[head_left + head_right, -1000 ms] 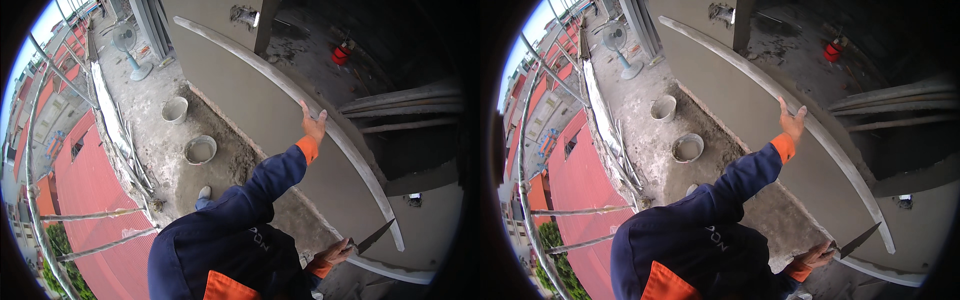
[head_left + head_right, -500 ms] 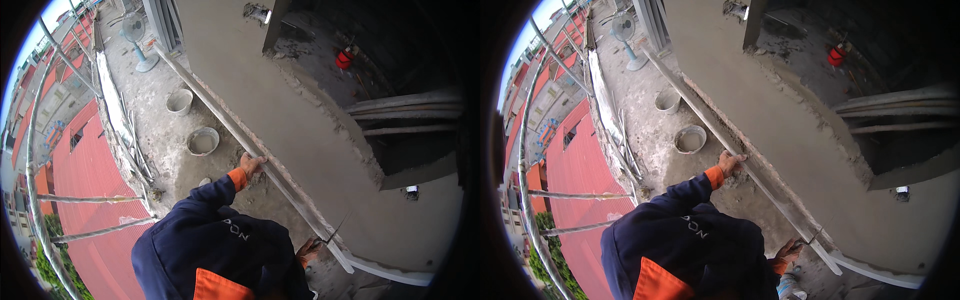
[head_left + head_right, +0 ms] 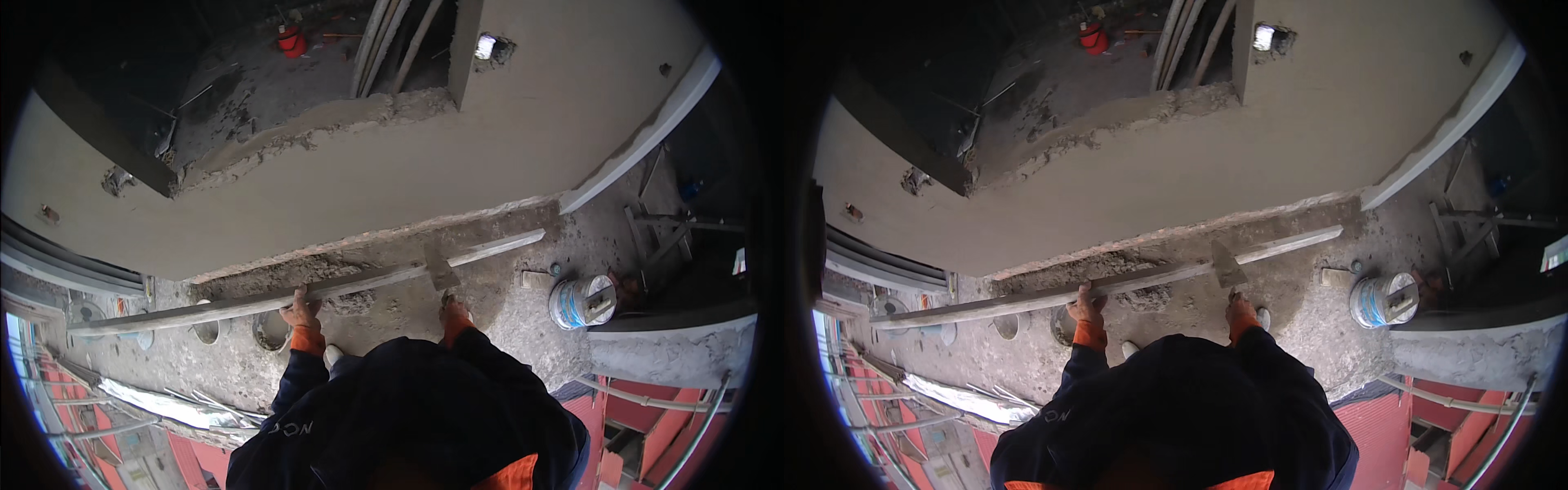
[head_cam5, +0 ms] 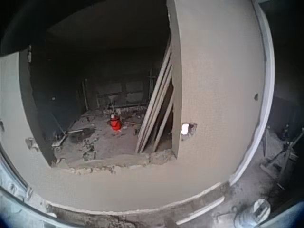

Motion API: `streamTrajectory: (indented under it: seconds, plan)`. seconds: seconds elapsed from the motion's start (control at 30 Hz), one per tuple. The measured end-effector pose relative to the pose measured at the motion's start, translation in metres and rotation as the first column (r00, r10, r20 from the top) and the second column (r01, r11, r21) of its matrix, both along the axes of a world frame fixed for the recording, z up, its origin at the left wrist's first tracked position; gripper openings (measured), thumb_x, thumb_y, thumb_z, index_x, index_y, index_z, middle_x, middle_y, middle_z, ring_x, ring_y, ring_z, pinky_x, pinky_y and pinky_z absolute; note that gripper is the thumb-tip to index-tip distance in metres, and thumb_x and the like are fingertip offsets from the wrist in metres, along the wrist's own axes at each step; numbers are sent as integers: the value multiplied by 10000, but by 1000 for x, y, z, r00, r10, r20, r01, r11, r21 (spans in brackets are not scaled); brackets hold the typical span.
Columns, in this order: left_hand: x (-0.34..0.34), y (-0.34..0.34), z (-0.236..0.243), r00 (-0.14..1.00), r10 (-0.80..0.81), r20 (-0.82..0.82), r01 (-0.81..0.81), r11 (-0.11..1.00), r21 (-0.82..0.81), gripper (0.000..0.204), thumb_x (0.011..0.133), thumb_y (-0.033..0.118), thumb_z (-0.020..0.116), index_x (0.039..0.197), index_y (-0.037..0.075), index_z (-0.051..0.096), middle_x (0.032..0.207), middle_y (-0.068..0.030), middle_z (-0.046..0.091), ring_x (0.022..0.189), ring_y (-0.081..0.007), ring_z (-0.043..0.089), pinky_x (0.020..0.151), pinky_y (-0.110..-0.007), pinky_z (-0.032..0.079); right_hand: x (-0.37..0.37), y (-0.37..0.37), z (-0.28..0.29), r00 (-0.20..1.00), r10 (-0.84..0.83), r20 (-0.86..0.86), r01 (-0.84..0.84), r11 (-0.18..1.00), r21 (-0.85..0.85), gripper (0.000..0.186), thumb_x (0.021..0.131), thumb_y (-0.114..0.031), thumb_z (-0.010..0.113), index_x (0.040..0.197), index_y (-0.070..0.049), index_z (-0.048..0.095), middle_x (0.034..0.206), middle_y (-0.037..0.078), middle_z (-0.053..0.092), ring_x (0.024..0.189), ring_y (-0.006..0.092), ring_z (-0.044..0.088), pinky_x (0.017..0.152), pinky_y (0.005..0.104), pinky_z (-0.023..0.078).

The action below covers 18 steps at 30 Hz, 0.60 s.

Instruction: The person applies wet plaster to a brick wall using a trowel and then smooths it with a long wooden straightedge.

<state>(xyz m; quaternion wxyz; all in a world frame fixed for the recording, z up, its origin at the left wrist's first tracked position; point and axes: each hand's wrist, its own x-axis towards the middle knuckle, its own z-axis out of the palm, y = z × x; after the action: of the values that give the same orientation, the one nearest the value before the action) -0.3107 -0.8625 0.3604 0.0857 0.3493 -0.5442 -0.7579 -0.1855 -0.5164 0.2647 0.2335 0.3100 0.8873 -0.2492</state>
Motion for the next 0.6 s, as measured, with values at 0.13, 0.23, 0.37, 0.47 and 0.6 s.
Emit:
streamTrajectory:
  seconds: [0.13,0.23,0.37,0.47,0.6]
  plan:
    - [4,39,35,998,-20,-66,11,991,-130,714,659,250,794,1156,38,327,1102,-163,511,879,-283,580,587,-420,538,10,55,-41,984,-82,-157,68,993,-93,465,779,-328,618,1146,-67,503,1026,272,604,1003,416,573,872,459,463]
    - [20,98,83,986,-7,-165,-34,969,-243,707,662,266,802,1161,19,366,1074,-170,551,868,-276,605,612,-383,550,32,125,-36,932,-296,-208,246,941,-233,447,755,-330,638,1104,-62,555,1053,231,613,1017,390,578,869,440,470]
    - [35,218,175,930,-192,-312,66,925,-373,607,756,138,729,1226,13,367,1065,-179,563,881,-281,618,613,-376,574,84,237,-14,900,-431,-73,392,869,-302,405,742,-316,643,1054,-60,609,1064,210,618,1023,373,583,861,431,476]
    - [40,308,231,800,-402,-444,162,859,-486,603,755,83,721,1238,-17,374,1049,-194,572,896,-258,617,676,-398,589,137,301,-15,809,-588,-11,556,772,-308,363,737,-274,637,1024,-52,638,1044,221,626,1008,365,595,844,414,486]
    - [31,412,288,559,-680,-475,312,703,-639,618,735,20,727,1238,-23,371,1070,-176,563,870,-217,609,718,-329,555,182,361,-30,741,-663,-107,643,747,-173,346,730,-320,689,926,-39,638,843,185,664,809,325,654,703,395,519]
